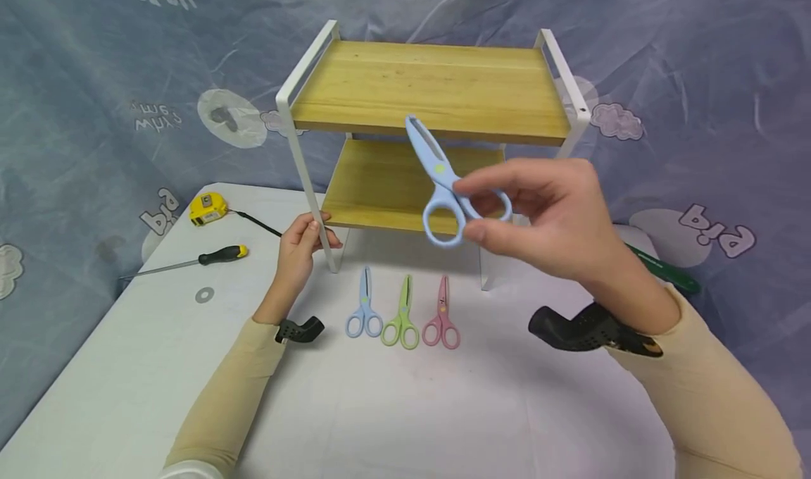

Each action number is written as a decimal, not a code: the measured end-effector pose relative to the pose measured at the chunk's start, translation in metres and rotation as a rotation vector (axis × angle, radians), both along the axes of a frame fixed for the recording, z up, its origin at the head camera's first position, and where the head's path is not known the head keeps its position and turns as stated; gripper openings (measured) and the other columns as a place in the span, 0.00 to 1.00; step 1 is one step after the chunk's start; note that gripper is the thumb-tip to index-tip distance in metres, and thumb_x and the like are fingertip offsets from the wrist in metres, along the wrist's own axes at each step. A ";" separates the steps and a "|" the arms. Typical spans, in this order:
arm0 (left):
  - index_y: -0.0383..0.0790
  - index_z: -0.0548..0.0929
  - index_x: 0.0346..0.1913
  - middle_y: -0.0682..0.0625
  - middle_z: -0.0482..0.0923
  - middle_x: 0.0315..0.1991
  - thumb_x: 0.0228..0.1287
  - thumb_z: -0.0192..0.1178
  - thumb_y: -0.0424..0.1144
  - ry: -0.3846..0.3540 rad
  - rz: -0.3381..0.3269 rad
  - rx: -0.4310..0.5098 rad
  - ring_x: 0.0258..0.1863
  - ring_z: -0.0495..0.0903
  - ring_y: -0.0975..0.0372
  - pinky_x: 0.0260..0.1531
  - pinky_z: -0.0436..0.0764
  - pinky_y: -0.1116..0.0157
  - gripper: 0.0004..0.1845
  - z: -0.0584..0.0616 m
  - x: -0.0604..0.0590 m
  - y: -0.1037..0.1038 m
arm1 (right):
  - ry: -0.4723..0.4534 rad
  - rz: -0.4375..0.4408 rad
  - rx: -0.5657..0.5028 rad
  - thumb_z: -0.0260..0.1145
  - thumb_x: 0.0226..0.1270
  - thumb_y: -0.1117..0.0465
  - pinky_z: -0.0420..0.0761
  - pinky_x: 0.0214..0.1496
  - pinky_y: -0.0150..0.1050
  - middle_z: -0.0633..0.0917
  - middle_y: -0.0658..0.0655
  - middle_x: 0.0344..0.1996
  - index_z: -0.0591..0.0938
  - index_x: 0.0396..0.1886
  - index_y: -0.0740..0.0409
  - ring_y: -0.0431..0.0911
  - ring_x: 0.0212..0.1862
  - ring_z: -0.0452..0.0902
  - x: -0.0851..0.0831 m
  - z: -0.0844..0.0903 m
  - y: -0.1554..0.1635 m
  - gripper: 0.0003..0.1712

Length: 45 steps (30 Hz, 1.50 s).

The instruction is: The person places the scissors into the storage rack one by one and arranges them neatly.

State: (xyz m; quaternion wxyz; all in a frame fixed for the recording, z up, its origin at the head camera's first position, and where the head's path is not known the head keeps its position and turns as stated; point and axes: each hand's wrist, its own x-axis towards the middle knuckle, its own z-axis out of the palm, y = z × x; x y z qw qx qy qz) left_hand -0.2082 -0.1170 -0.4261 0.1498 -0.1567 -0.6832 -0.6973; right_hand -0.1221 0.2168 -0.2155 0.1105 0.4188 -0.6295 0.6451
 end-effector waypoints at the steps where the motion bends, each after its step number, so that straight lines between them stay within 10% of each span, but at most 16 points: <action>1: 0.24 0.79 0.54 0.54 0.84 0.26 0.81 0.45 0.32 -0.001 -0.002 0.004 0.32 0.87 0.61 0.42 0.86 0.68 0.16 0.000 0.000 0.000 | 0.006 -0.024 0.011 0.69 0.41 0.90 0.85 0.41 0.31 0.92 0.62 0.37 0.82 0.42 0.87 0.46 0.36 0.86 -0.003 0.004 -0.005 0.21; 16: 0.24 0.79 0.54 0.54 0.84 0.26 0.80 0.45 0.32 0.000 0.009 -0.008 0.31 0.87 0.58 0.43 0.85 0.65 0.15 -0.001 -0.001 0.000 | 0.179 -0.452 0.339 0.75 0.53 0.71 0.84 0.39 0.24 0.85 0.28 0.27 0.90 0.40 0.67 0.36 0.31 0.81 -0.050 0.041 -0.080 0.12; 25: 0.23 0.79 0.54 0.50 0.83 0.26 0.80 0.44 0.31 0.023 0.011 -0.010 0.30 0.86 0.61 0.42 0.86 0.65 0.15 -0.002 -0.001 0.000 | 0.169 -0.567 0.522 0.76 0.58 0.56 0.71 0.30 0.26 0.91 0.56 0.34 0.92 0.43 0.56 0.32 0.26 0.77 -0.079 0.054 -0.111 0.14; 45: 0.23 0.78 0.55 0.55 0.83 0.24 0.80 0.44 0.30 0.030 -0.006 0.012 0.29 0.87 0.61 0.42 0.86 0.68 0.15 -0.002 -0.003 -0.001 | 0.073 -0.588 0.699 0.74 0.61 0.50 0.70 0.33 0.29 0.91 0.57 0.35 0.90 0.47 0.54 0.33 0.28 0.75 -0.107 0.062 -0.135 0.18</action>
